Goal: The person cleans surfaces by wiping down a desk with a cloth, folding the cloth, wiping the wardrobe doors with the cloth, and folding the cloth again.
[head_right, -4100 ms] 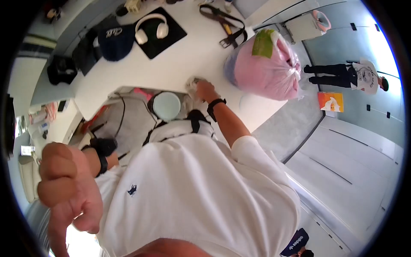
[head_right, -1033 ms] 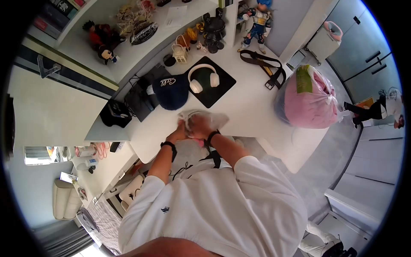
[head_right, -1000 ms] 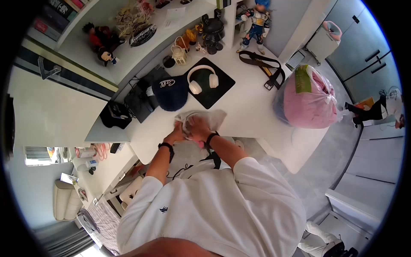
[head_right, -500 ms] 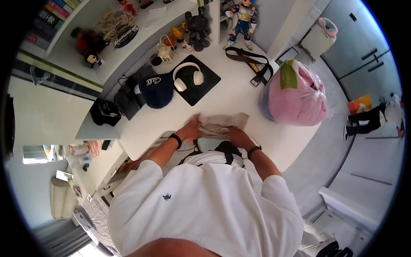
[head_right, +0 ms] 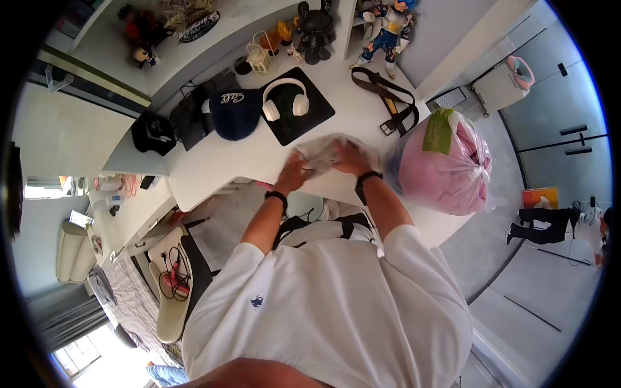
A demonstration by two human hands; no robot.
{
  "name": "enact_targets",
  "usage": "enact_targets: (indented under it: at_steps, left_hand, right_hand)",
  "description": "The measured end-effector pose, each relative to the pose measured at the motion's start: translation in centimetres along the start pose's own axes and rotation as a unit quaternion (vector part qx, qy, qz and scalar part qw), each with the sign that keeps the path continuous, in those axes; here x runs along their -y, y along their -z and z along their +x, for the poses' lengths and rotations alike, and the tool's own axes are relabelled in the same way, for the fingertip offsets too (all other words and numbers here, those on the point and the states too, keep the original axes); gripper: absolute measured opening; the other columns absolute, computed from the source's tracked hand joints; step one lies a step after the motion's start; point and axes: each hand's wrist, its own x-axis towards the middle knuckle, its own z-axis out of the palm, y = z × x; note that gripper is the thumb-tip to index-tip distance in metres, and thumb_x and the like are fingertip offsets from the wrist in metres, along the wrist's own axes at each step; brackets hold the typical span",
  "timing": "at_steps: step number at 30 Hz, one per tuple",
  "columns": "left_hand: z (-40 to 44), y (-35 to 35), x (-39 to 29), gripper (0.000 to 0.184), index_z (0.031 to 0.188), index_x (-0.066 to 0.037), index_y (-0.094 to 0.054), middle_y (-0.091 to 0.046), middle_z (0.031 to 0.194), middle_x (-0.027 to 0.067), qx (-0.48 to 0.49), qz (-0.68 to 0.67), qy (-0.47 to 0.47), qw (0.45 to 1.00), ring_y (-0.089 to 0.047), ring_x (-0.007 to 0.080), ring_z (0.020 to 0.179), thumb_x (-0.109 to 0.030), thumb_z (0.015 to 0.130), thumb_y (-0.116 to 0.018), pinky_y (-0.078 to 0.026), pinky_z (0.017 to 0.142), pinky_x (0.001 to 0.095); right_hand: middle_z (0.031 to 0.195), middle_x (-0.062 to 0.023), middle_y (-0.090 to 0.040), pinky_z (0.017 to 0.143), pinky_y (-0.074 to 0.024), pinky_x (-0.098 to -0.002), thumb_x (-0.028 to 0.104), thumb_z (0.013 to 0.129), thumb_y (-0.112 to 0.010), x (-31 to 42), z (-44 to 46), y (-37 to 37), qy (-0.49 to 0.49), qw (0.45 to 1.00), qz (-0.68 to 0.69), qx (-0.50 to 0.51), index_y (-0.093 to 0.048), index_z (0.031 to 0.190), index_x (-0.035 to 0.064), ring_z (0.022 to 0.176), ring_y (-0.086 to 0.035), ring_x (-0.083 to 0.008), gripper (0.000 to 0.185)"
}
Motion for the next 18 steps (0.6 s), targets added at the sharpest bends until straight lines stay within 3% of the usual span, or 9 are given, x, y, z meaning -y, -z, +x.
enact_targets:
  at_steps: [1, 6, 8, 11, 12, 13, 15, 17, 18]
  left_hand:
    - [-1.6, 0.3, 1.6, 0.044, 0.126, -0.007, -0.053, -0.037, 0.141, 0.0265, -0.029, 0.044, 0.008, 0.999, -0.034, 0.0408, 0.132, -0.016, 0.083, -0.054, -0.028, 0.111, 0.0463]
    - [-7.4, 2.4, 10.5, 0.054, 0.129, -0.009, -0.048, -0.034, 0.144, 0.0234, -0.011, 0.096, 0.098, 0.990, -0.030, 0.0414, 0.134, -0.018, 0.078, -0.063, -0.029, 0.110, 0.0482]
    - [-8.4, 3.3, 11.6, 0.054, 0.126, -0.008, -0.051, -0.035, 0.142, 0.0219, 0.103, 0.038, 0.090, 0.990, -0.029, 0.0399, 0.134, -0.018, 0.076, -0.067, -0.030, 0.109, 0.0481]
    - [-6.6, 4.8, 11.1, 0.048, 0.121, -0.007, -0.053, -0.045, 0.133, 0.0194, 0.118, -0.078, 0.137, 0.980, -0.038, 0.0358, 0.130, -0.015, 0.076, -0.067, -0.034, 0.107, 0.0452]
    - [-6.0, 6.0, 9.4, 0.040, 0.118, -0.007, -0.055, -0.054, 0.122, 0.0166, 0.128, -0.115, 0.153, 0.973, -0.052, 0.0310, 0.115, -0.018, 0.081, -0.065, -0.042, 0.099, 0.0415]
    - [-4.7, 6.2, 8.3, 0.040, 0.118, -0.007, -0.055, -0.054, 0.122, 0.0166, 0.126, -0.109, 0.148, 0.975, -0.052, 0.0310, 0.115, -0.018, 0.081, -0.065, -0.042, 0.099, 0.0415]
    - [-3.2, 5.8, 6.8, 0.038, 0.125, -0.011, -0.050, -0.059, 0.116, 0.0185, 0.171, -0.300, 0.220, 0.913, -0.057, 0.0313, 0.108, -0.020, 0.089, -0.061, -0.045, 0.092, 0.0398]
    - [-1.7, 3.9, 7.5, 0.039, 0.126, -0.012, -0.049, -0.060, 0.117, 0.0185, 0.206, -0.240, 0.201, 0.927, -0.058, 0.0299, 0.107, -0.023, 0.091, -0.059, -0.046, 0.090, 0.0394]
    - [-1.9, 3.4, 7.2, 0.043, 0.127, -0.011, -0.048, -0.060, 0.116, 0.0185, 0.160, -0.154, 0.157, 0.962, -0.058, 0.0308, 0.107, -0.028, 0.090, -0.060, -0.046, 0.090, 0.0399]
  right_hand:
    - [0.136, -0.0319, -0.036, 0.097, -0.0389, -0.0534, 0.035, 0.070, -0.071, 1.5, 1.1, -1.9, 0.037, 0.997, -0.049, 0.054, -0.035, 0.142, 0.0110, 0.123, -0.038, -0.0488, 0.084]
    - [0.149, -0.0289, -0.020, 0.101, -0.0354, -0.0587, 0.041, 0.072, -0.071, 12.1, 0.0, -6.9, 0.122, 0.968, -0.191, 0.105, -0.043, 0.139, 0.0217, 0.133, -0.028, -0.0503, 0.075]
    - [0.147, -0.0295, -0.025, 0.100, -0.0363, -0.0583, 0.043, 0.072, -0.071, 12.3, 0.0, -8.1, 0.138, 0.969, -0.186, 0.088, -0.047, 0.137, 0.0210, 0.133, -0.030, -0.0488, 0.073]
    - [0.141, -0.0276, -0.038, 0.100, -0.0353, -0.0581, 0.045, 0.073, -0.070, 9.8, 2.5, -5.8, 0.146, 0.973, -0.121, 0.131, -0.055, 0.129, 0.0208, 0.129, -0.036, -0.0447, 0.063]
    - [0.137, -0.0249, -0.043, 0.101, -0.0337, -0.0563, 0.048, 0.074, -0.068, 8.3, 2.6, -4.6, 0.131, 0.975, -0.129, 0.128, -0.058, 0.125, 0.0196, 0.127, -0.038, -0.0427, 0.059]
    - [0.134, -0.0222, -0.048, 0.103, -0.0321, -0.0544, 0.050, 0.075, -0.066, 6.8, 2.8, -3.2, 0.115, 0.976, -0.137, 0.123, -0.061, 0.122, 0.0184, 0.125, -0.041, -0.0407, 0.057]
    - [0.136, -0.0189, -0.047, 0.107, -0.0255, -0.0523, 0.057, 0.076, -0.062, 5.3, 1.8, 1.4, 0.049, 0.978, -0.165, 0.117, -0.056, 0.127, 0.0130, 0.125, -0.041, -0.0400, 0.068]
    - [0.140, -0.0210, -0.042, 0.110, -0.0217, -0.0529, 0.063, 0.076, -0.059, -2.7, 4.6, -0.4, 0.077, 0.994, -0.065, 0.038, -0.051, 0.131, 0.0082, 0.128, -0.038, -0.0414, 0.078]
    - [0.141, -0.0218, -0.040, 0.110, -0.0204, -0.0531, 0.065, 0.076, -0.058, -4.9, 5.7, -0.2, 0.090, 0.995, -0.033, 0.007, -0.049, 0.132, 0.0066, 0.128, -0.038, -0.0419, 0.081]
